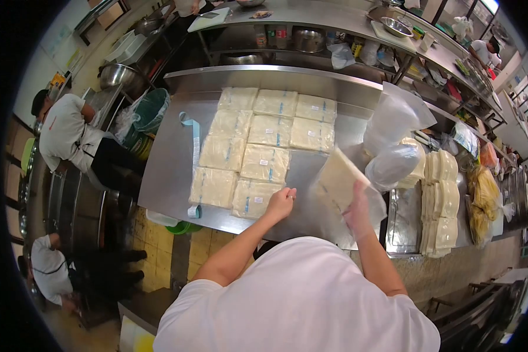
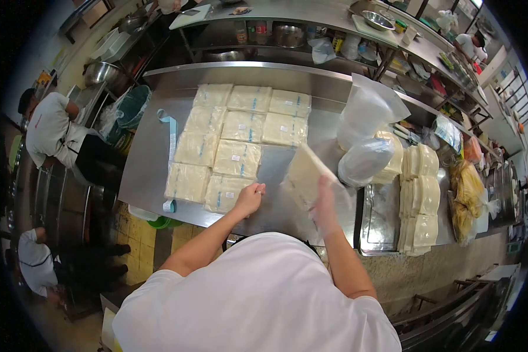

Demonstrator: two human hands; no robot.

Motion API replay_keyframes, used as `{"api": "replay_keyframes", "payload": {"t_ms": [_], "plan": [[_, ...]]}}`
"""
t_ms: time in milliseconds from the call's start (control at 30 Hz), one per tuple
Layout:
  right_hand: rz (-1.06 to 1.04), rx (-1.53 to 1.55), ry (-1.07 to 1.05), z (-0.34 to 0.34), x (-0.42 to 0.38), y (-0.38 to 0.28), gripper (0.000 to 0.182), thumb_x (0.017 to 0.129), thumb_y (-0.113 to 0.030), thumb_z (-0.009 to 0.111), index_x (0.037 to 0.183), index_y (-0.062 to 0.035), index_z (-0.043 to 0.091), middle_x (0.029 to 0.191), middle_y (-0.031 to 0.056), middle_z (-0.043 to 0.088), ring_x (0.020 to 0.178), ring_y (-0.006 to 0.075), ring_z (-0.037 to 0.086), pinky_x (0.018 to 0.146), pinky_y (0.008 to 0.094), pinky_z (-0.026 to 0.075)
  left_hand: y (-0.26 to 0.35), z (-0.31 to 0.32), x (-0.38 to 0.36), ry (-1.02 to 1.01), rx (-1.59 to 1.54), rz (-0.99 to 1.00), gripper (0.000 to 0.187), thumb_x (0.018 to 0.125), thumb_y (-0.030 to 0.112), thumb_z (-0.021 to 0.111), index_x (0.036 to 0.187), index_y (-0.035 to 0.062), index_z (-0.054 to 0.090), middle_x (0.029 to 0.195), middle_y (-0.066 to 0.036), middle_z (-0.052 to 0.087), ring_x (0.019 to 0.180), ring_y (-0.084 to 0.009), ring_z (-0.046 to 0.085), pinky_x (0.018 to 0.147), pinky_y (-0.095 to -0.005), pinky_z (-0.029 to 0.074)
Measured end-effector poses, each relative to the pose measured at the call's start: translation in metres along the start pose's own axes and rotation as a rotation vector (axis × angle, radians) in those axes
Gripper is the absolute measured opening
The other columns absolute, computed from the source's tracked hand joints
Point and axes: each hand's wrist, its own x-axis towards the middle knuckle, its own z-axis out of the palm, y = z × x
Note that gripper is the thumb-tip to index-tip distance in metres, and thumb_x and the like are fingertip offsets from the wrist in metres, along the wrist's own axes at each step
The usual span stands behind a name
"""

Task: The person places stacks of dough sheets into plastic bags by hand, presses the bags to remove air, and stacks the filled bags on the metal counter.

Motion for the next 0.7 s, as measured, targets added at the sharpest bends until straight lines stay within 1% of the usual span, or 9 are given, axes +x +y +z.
{"api": "replay_keyframes", "payload": {"t_ms": [33,67,133,167,233,333,567,633,700], "plan": [[-0.080,-0.466,0.049,-0.005,0.008,0.003,0.073,0.098,-0.054,0.053,0.153,-0.0094,0.035,0.153,0.0173,0.043,0.137,0.0377,0.046,0.116,0.0497,0.036,0.013,-0.006,-0.003,-0.003,-0.001,-0.002,0.032,0.102,0.029,0.055,0.094,-0.0002,0.065,0.088,-0.024,0.068,0.085,-0.0420,0.065,0.073,-0.0467,0.050],[-0.073,-0.465,0.053,-0.007,0.018,0.010,0.073,0.098,-0.054,0.053,0.153,-0.0094,0.035,0.153,0.0173,0.043,0.137,0.0377,0.046,0.116,0.0497,0.036,0.025,-0.010,-0.007,0.003,0.015,0.021,0.030,0.100,0.029,0.058,0.093,0.0004,0.065,0.087,-0.022,0.068,0.083,-0.0410,0.065,0.073,-0.0461,0.051],[-0.596,-1.603,-0.122,-0.001,0.033,0.028,0.076,0.097,-0.048,0.054,0.156,-0.0071,0.029,0.160,0.0206,0.031,0.146,0.0364,0.034,0.120,0.0434,0.028,0.037,-0.011,-0.013,-0.010,0.032,0.037,0.028,0.098,0.028,0.061,0.092,0.0009,0.065,0.086,-0.020,0.069,0.082,-0.0400,0.066,0.073,-0.0454,0.051],[-0.579,-1.603,-0.112,0.000,0.036,0.040,0.076,0.097,-0.048,0.054,0.156,-0.0071,0.029,0.160,0.0206,0.031,0.146,0.0364,0.034,0.120,0.0434,0.028,0.040,-0.008,-0.015,-0.053,-0.051,0.115,0.030,0.096,0.031,0.065,0.094,0.0014,0.064,0.088,-0.018,0.068,0.079,-0.0362,0.064,0.073,-0.0423,0.051],[-0.213,-1.864,-0.235,-0.003,0.046,0.066,0.082,0.090,-0.038,0.060,0.158,-0.0057,0.026,0.165,0.0243,0.015,0.154,0.0370,0.011,0.124,0.0449,0.016,0.047,0.000,-0.024,-0.108,-0.138,0.193,0.033,0.093,0.034,0.070,0.096,0.0019,0.063,0.089,-0.015,0.068,0.075,-0.0325,0.062,0.072,-0.0392,0.051],[-0.143,-2.212,-0.311,-0.013,0.059,0.091,0.083,0.089,-0.036,0.058,0.158,-0.0052,0.024,0.165,0.0246,0.012,0.155,0.0383,0.007,0.125,0.0475,0.010,0.058,0.006,-0.039,-0.213,0.064,0.420,0.040,0.086,0.038,0.077,0.099,0.0041,0.061,0.097,-0.014,0.065,0.082,-0.0341,0.063,0.075,-0.0405,0.052],[-0.198,-2.037,-0.238,-0.036,0.077,0.110,0.086,0.085,-0.035,0.060,0.157,-0.0023,0.026,0.165,0.0242,0.012,0.155,0.0384,0.006,0.124,0.0514,0.009,0.042,0.025,-0.036,-0.299,0.244,0.506,0.020,0.088,0.020,0.069,0.094,0.0051,0.057,0.098,-0.016,0.061,0.093,-0.0393,0.062,0.079,-0.0474,0.051],[-0.634,-2.187,0.087,-0.059,0.100,0.132,0.081,0.083,-0.031,0.061,0.151,0.0019,0.034,0.159,0.0257,0.026,0.149,0.0404,0.024,0.120,0.0499,0.022,0.054,0.018,-0.038,-0.337,0.105,0.560,0.007,0.090,0.008,0.061,0.091,0.0037,0.056,0.092,-0.018,0.061,0.090,-0.0405,0.061,0.075,-0.0482,0.049],[-0.611,-1.981,0.132,-0.051,0.107,0.114,0.071,0.083,-0.029,0.060,0.143,0.0034,0.041,0.150,0.0256,0.036,0.139,0.0404,0.034,0.114,0.0491,0.028,0.065,0.017,-0.040,-0.290,0.049,0.583,0.002,0.087,0.004,0.058,0.088,0.0038,0.056,0.087,-0.017,0.061,0.086,-0.0396,0.061,0.073,-0.0459,0.049]]}}
